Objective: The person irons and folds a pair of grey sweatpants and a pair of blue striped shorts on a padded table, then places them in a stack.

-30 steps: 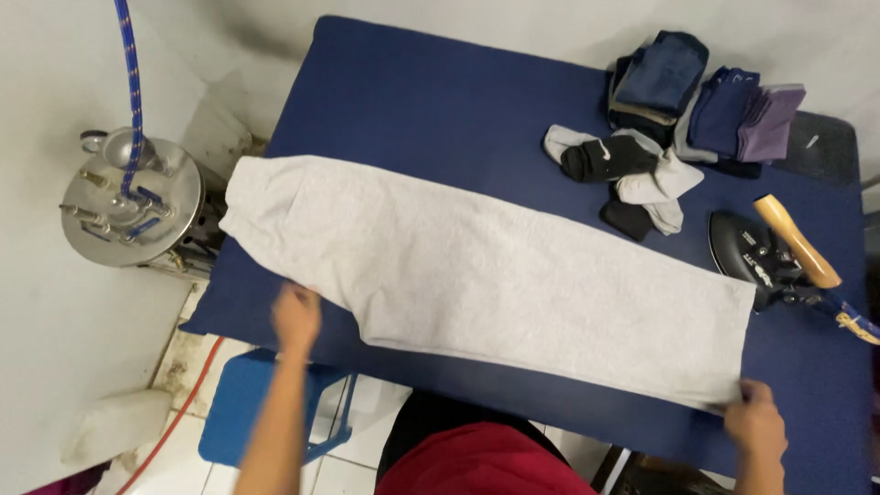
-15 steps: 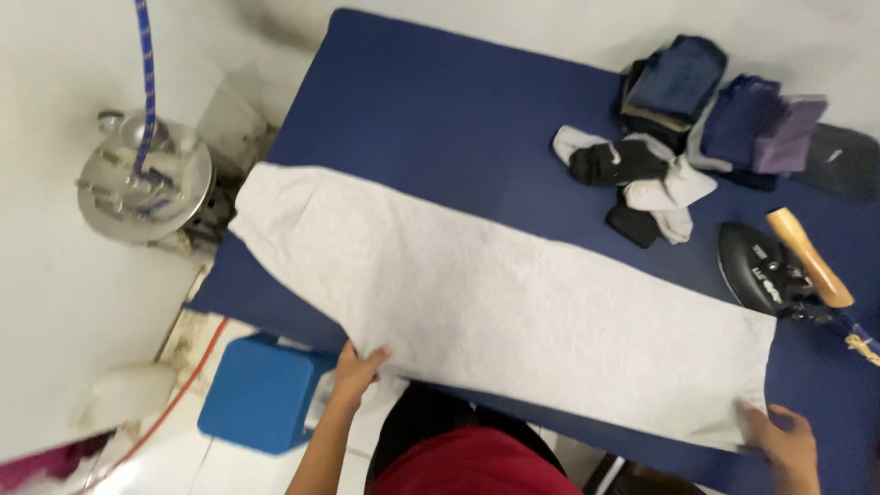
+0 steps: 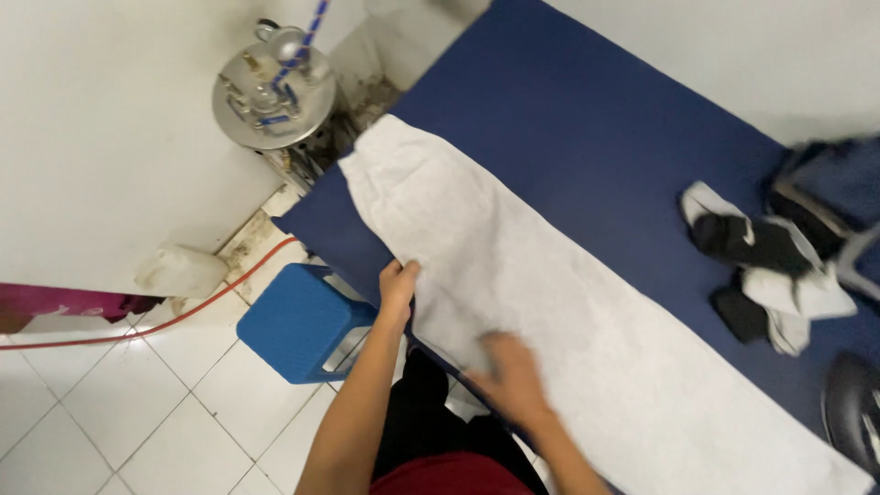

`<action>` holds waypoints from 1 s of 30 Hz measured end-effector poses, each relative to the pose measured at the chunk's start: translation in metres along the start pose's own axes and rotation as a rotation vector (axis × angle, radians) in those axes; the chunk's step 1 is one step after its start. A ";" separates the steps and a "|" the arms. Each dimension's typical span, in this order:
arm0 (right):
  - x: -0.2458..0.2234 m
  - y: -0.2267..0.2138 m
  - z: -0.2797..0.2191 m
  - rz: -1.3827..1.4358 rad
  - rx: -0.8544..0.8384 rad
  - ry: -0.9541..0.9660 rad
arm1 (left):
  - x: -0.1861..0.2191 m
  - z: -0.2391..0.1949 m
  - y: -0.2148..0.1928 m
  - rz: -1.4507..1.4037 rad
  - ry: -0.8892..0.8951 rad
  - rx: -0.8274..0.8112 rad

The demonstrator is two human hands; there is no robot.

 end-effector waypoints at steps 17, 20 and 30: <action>-0.134 0.003 0.422 -0.693 -0.158 -0.031 | 0.151 0.161 -0.019 1.171 1.100 -0.115; -0.097 0.022 0.385 -0.869 -0.174 -0.110 | 0.149 0.099 -0.057 1.021 1.217 -0.099; -0.101 0.034 0.258 -0.639 0.118 0.065 | 0.161 0.142 -0.074 0.436 0.502 -0.198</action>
Point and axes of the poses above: each hand's wrist, its own z-axis towards the middle knuckle, its own y-axis out of the palm, x = y × z, the point moved 8 cm from there along z, towards the middle knuckle, and after that the axes turned 2 degrees about -x, right-handed, at the moved point
